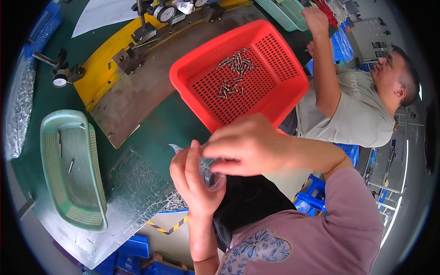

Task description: Picking small L-shaped metal components from a basket and placing them into a small clear plastic bag.

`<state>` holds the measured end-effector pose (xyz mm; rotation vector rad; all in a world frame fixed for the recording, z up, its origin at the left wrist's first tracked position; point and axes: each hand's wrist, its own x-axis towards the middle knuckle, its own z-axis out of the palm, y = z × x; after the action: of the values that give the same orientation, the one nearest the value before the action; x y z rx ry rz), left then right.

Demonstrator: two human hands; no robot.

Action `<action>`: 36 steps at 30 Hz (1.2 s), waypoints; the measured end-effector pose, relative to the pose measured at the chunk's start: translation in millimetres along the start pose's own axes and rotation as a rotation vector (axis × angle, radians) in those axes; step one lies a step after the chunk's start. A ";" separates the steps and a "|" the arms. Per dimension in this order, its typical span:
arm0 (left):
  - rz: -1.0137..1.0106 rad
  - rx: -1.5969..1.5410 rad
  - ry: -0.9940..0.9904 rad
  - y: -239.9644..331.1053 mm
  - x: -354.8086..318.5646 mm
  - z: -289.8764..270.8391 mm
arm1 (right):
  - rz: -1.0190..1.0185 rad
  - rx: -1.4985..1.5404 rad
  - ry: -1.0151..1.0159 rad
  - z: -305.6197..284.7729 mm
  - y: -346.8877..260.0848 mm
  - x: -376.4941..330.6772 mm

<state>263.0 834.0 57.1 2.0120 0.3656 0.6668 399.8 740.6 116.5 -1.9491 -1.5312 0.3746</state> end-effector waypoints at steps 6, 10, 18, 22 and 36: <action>-0.029 0.000 0.067 3.4 3.9 4.5 | 0.364 -0.590 0.093 -27.8 152.5 -0.6; -0.028 0.047 0.059 -0.2 -0.4 0.9 | 0.299 -0.665 -0.060 -21.4 178.3 4.8; -0.065 0.031 0.059 0.0 0.1 -1.5 | 0.167 -0.800 -0.047 -11.0 184.0 -6.7; -0.058 0.024 0.069 -0.9 0.2 -1.8 | 0.231 -0.765 -0.072 -13.4 176.6 -2.8; -0.075 0.018 0.075 -1.3 0.5 -1.1 | 0.380 -0.564 -0.195 -21.5 164.3 2.0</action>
<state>262.9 835.7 56.6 1.9837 0.4903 0.6957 539.0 714.5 30.5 -2.7320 -1.4892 0.3178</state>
